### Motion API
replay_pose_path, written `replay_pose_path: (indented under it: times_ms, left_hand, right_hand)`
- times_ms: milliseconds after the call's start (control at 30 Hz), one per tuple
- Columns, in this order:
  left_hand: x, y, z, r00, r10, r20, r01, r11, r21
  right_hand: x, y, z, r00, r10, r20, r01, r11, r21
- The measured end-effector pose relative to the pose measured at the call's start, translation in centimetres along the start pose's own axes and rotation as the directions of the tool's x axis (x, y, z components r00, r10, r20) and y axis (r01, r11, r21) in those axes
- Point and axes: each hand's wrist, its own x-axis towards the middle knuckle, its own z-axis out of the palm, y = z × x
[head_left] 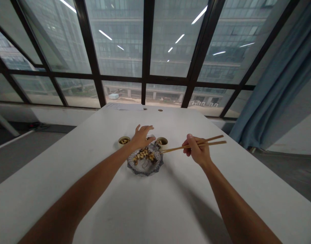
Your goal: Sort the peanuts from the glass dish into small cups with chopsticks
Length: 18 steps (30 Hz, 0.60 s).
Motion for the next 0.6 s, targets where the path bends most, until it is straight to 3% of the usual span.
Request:
replay_pose_path:
  times_ms: [133,267,400,600]
  left_hand:
    - [-3.9,-3.4,-3.0,0.986,-0.083,-0.144,0.088,0.996,0.025]
    - [-7.8,-6.3,-3.9,0.965,-0.154,-0.212,0.161,0.987,0.018]
    - [-9.9,-7.5,-3.3,0.950,-0.192,-0.246,0.200,0.980,0.008]
    - [-10.9,-7.7,-2.1,0.946,-0.207,-0.251,0.208,0.978,-0.023]
  right_hand:
    - [-0.9,-1.6,1.2,0.949,-0.006,0.316,0.049,0.990,-0.130]
    - [-1.4,-1.3,2.5,0.875,-0.051,0.482,0.169,0.964,-0.204]
    - [-1.7,0.8,3.7,0.854,-0.027,0.520,0.199,0.940,-0.277]
    - [-2.3,3.7,4.8,0.914,-0.058,0.401,0.171,0.952,-0.253]
